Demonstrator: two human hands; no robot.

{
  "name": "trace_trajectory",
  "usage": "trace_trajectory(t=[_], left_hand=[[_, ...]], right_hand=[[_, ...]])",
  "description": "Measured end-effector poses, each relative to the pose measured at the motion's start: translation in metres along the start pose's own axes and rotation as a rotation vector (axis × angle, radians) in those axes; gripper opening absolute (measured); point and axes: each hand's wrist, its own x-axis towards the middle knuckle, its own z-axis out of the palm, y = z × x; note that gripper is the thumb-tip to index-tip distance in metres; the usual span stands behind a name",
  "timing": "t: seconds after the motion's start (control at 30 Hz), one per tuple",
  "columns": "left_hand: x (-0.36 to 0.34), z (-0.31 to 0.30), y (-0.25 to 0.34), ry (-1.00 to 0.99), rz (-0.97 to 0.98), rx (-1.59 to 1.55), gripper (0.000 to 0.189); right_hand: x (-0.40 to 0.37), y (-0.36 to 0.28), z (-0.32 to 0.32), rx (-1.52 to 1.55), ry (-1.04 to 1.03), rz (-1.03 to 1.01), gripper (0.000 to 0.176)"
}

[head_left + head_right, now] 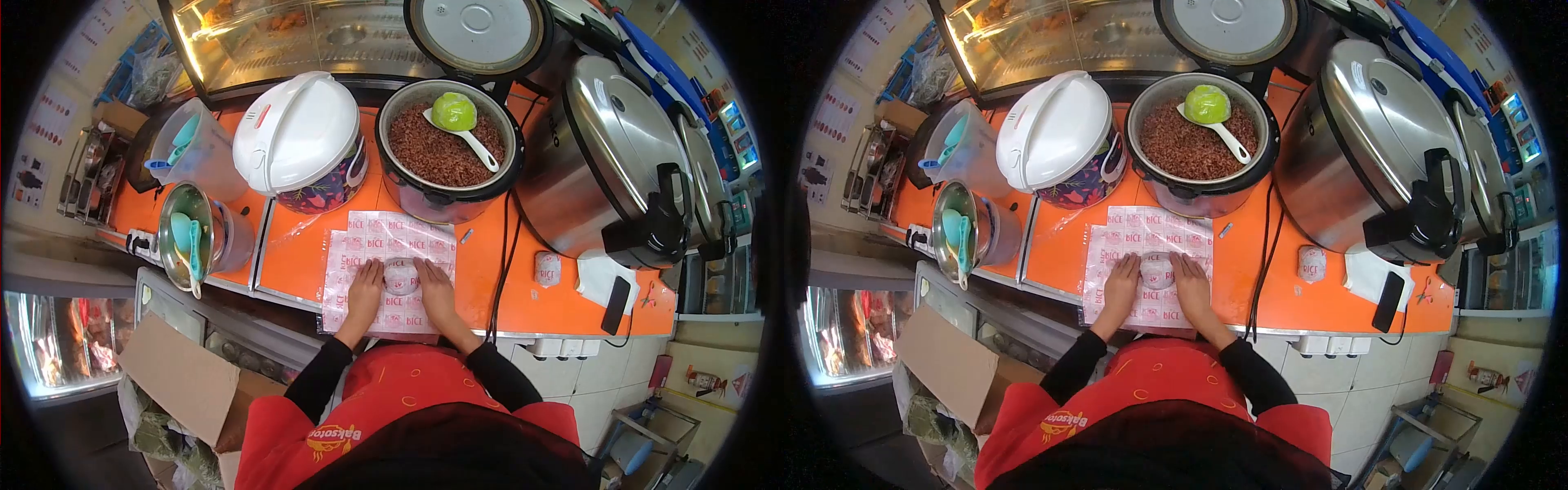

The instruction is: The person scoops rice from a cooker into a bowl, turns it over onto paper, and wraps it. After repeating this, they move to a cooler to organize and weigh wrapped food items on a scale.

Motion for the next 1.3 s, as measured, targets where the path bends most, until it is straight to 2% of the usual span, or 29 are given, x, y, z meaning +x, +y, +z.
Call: trace_trajectory(t=[0.07,0.17,0.27,0.37,0.43,0.47,0.5,0.53,0.6,0.63,0.67,0.7,0.73,0.8,0.87,0.9,0.93,1.0,1.03,1.07,1.17,1.2,1.27,1.3], left_hand=[[-0.014,0.016,0.001,0.035,0.022,0.121,0.059],[-0.011,-0.027,0.035,-0.042,-0.067,-0.194,0.074],[-0.007,-0.023,0.037,-0.148,-0.051,-0.498,0.087],[0.007,0.013,0.068,0.223,-0.398,-0.939,0.070],[0.029,0.013,0.083,0.167,-0.695,-1.377,0.056],[0.040,0.010,0.090,0.131,-0.864,-1.580,0.050],[0.051,-0.001,0.100,0.124,-0.941,-1.626,0.032],[0.055,0.000,0.108,0.078,-0.911,-1.657,0.034],[0.061,0.002,0.121,-0.002,-0.855,-1.712,0.037],[0.062,0.002,0.137,0.005,-0.768,-1.624,0.041],[0.061,0.002,0.150,-0.070,-0.657,-1.613,0.044],[0.058,0.004,0.161,-0.142,-0.547,-1.598,0.047],[0.056,0.006,0.170,-0.210,-0.436,-1.580,0.050],[0.053,0.022,0.182,-0.224,-0.117,-1.023,0.063],[0.054,0.013,0.204,-0.262,0.085,-0.801,0.072],[0.059,0.001,0.211,-0.267,0.172,-0.676,0.076],[0.068,-0.025,0.219,-0.221,0.207,-0.735,0.078],[0.096,-0.071,0.222,0.006,0.216,-0.709,0.074],[0.116,-0.089,0.216,0.140,0.210,-0.651,0.069],[0.138,-0.107,0.204,0.270,0.206,-0.595,0.063],[0.219,-0.132,0.155,0.566,0.170,-0.355,0.046],[0.244,-0.146,0.139,0.514,0.187,-0.309,0.043],[0.292,-0.143,0.102,0.391,0.275,0.087,0.054],[0.310,-0.137,0.088,0.325,0.324,0.238,0.057]], right_hand=[[-0.010,0.002,0.003,0.036,-0.085,-0.001,0.063],[-0.018,-0.002,-0.004,0.064,-0.153,-0.032,0.074],[-0.020,0.004,-0.001,0.119,-0.206,-0.005,0.084],[-0.022,0.010,0.007,0.264,-0.202,0.084,0.087],[-0.017,0.014,0.006,0.380,-0.192,0.115,0.088],[-0.017,0.016,0.001,0.670,-0.139,0.219,0.087],[-0.016,0.013,-0.009,0.964,-0.082,0.307,0.087],[-0.016,0.012,-0.019,1.263,-0.024,0.385,0.086],[-0.022,0.017,-0.038,1.610,0.104,0.537,0.075],[-0.026,0.017,-0.052,1.769,0.177,0.625,0.071],[-0.032,0.017,-0.067,1.927,0.248,0.714,0.068],[-0.040,0.019,-0.082,1.978,0.274,0.721,0.061],[-0.051,0.028,-0.089,1.933,0.266,0.780,0.060],[-0.075,0.045,-0.104,1.835,0.237,0.891,0.056],[-0.097,0.060,-0.125,1.756,0.275,0.923,0.049],[-0.102,0.062,-0.139,1.603,0.337,0.926,0.051],[-0.107,0.068,-0.152,1.452,0.396,0.916,0.052],[-0.127,0.116,-0.156,1.139,0.332,0.858,0.056],[-0.132,0.125,-0.160,1.005,0.367,0.862,0.055],[-0.138,0.133,-0.164,0.867,0.408,0.867,0.054],[-0.158,0.169,-0.157,0.658,0.281,0.820,0.052],[-0.156,0.168,-0.162,0.361,0.198,0.838,0.053],[-0.148,0.152,-0.180,-0.235,0.045,0.839,0.056],[-0.149,0.146,-0.176,-0.377,0.165,0.811,0.059]])
